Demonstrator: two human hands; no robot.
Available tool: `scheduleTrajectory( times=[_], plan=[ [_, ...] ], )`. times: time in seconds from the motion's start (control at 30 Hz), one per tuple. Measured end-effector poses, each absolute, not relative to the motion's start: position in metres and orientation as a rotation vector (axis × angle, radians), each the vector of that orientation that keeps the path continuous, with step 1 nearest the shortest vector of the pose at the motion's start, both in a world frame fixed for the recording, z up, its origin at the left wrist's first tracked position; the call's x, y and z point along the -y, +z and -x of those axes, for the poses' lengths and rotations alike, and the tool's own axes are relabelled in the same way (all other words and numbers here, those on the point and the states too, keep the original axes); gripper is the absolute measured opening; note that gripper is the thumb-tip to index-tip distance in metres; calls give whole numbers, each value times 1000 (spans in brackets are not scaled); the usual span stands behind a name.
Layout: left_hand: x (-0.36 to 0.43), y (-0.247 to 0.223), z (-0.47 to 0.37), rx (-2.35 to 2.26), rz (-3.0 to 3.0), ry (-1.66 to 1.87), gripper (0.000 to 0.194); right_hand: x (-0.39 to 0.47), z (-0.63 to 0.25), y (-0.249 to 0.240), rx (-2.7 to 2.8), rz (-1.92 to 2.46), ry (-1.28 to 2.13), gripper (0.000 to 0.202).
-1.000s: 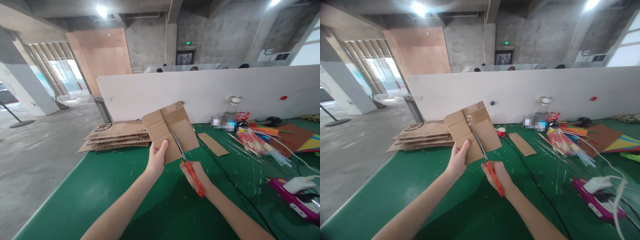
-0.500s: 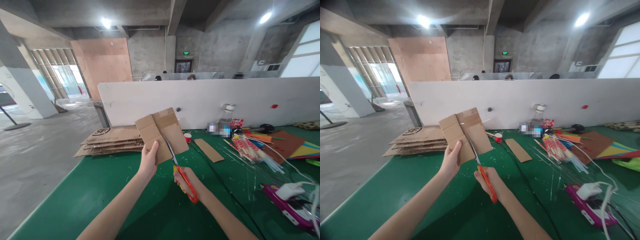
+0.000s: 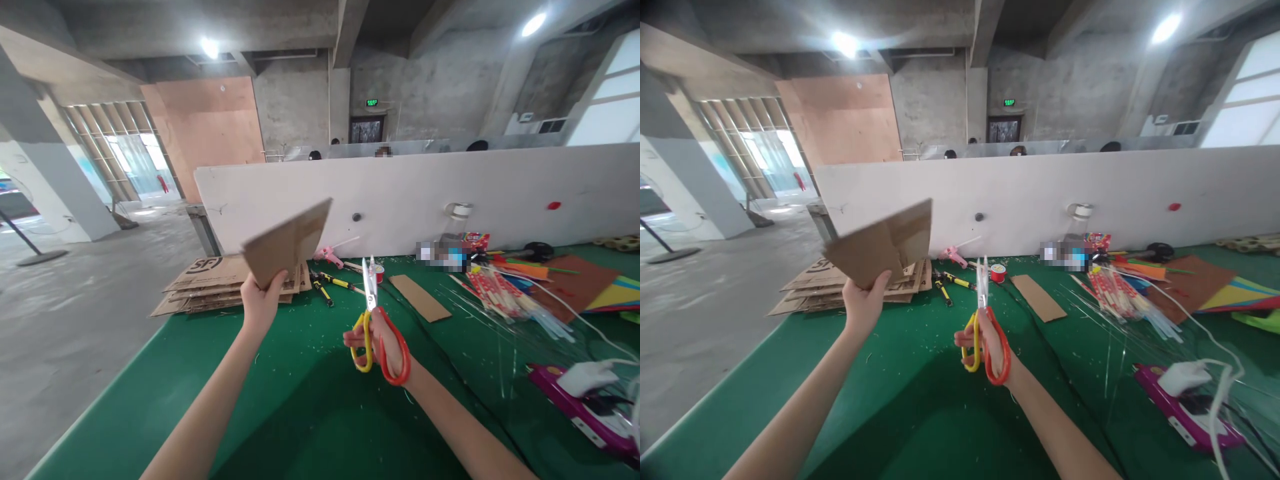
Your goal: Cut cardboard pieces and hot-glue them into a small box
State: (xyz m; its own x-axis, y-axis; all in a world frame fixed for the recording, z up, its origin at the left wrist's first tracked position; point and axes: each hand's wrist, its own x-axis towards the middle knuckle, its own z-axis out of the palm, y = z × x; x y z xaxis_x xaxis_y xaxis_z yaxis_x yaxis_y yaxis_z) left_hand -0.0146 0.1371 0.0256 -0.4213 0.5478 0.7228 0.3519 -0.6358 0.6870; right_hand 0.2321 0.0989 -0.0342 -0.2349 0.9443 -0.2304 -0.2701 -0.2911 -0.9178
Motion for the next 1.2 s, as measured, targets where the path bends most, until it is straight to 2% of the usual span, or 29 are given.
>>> scheduleTrajectory(
  times=[0.07,0.13,0.2,0.27,0.37,0.53,0.73,0.87,0.93,1.03,1.2],
  plan=[
    [-134,20,13,-1226,-2080,1995,12,-101,-239,-28,903,938,1743,65],
    [-128,15,7,-1091,-2464,1656,13,-101,-248,-20,921,809,1746,68],
    [-121,15,0,-982,-2590,1389,15,-100,-255,-14,974,720,1708,68],
    [-117,22,-3,-931,-2537,1267,12,-98,-259,-9,1011,687,1683,70],
    [-111,41,2,-921,-2335,1247,10,-93,-256,-9,1017,699,1697,74],
    [-102,53,9,-981,-2094,1304,16,-83,-238,-17,914,723,1750,35],
    [-109,38,11,-1083,-2561,1163,13,-77,-222,-24,850,704,1757,42],
    [-114,26,7,-1213,-2790,1156,32,-83,-220,-31,866,765,1516,54],
    [-110,12,3,-1387,-2666,1288,47,-88,-223,-34,911,833,1317,59],
    [-92,-14,-11,-1513,-2016,1447,62,-94,-231,-35,1068,960,1020,52],
    [-56,-28,-58,-1070,-1163,1110,58,-96,-234,-36,1384,1049,633,27]
  ],
)
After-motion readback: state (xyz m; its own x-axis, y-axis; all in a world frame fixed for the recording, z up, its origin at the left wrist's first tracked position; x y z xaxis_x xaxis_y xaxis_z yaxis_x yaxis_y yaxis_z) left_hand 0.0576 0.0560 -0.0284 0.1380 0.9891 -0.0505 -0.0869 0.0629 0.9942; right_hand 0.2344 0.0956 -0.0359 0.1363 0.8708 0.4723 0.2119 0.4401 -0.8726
